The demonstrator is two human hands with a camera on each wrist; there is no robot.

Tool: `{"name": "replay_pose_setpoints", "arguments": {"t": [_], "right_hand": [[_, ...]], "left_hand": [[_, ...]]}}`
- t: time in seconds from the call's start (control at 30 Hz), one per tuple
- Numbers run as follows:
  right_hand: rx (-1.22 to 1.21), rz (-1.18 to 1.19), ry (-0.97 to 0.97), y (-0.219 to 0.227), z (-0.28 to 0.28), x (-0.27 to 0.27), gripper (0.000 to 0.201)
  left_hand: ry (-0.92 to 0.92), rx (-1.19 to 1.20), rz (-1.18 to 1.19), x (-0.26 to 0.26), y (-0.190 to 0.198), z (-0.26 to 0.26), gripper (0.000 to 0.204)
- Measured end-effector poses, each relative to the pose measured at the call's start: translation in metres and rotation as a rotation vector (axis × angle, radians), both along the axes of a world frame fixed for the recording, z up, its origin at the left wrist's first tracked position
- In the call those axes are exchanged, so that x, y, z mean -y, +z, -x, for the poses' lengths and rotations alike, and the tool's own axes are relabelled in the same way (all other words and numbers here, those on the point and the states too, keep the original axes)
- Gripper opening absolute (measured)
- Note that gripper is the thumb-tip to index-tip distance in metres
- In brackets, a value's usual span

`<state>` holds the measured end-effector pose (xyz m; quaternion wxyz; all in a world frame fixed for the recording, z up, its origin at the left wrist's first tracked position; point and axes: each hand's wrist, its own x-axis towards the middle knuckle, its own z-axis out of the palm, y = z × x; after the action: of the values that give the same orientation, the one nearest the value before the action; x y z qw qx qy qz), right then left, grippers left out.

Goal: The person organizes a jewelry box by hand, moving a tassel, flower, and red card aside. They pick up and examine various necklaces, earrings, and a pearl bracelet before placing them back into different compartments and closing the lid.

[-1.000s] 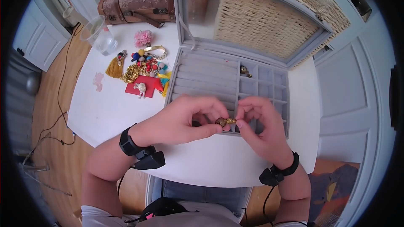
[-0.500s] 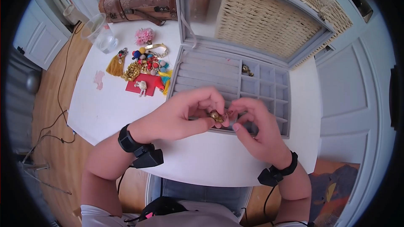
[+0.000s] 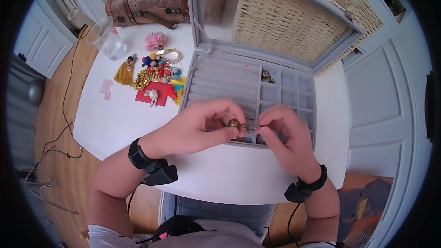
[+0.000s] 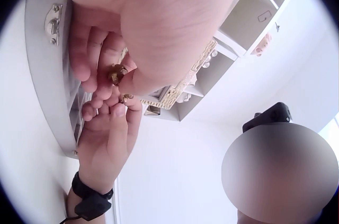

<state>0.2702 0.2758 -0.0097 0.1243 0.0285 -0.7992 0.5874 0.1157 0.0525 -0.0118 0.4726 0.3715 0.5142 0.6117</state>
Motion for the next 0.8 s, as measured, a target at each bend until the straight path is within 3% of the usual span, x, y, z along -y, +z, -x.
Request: {"name": "replay_pose_setpoints", "arguments": {"t": [0.17,0.33,0.4,0.8], "right_hand": [[0.029,0.115,0.000,0.005,0.002,0.003,0.016],[-0.028,0.066,0.008,0.001,0.002,0.002,0.018],[-0.030,0.043,0.014,0.002,0.002,0.001,0.018],[-0.059,0.005,-0.016,0.006,-0.001,-0.005,0.016]], "left_hand": [[0.013,-0.026,0.008,0.000,0.001,-0.001,0.021],[0.007,-0.046,0.039,0.001,0.004,-0.002,0.018],[-0.030,-0.171,0.076,0.001,0.005,0.000,0.017],[-0.006,-0.192,0.063,-0.001,0.010,-0.003,0.019]]}}
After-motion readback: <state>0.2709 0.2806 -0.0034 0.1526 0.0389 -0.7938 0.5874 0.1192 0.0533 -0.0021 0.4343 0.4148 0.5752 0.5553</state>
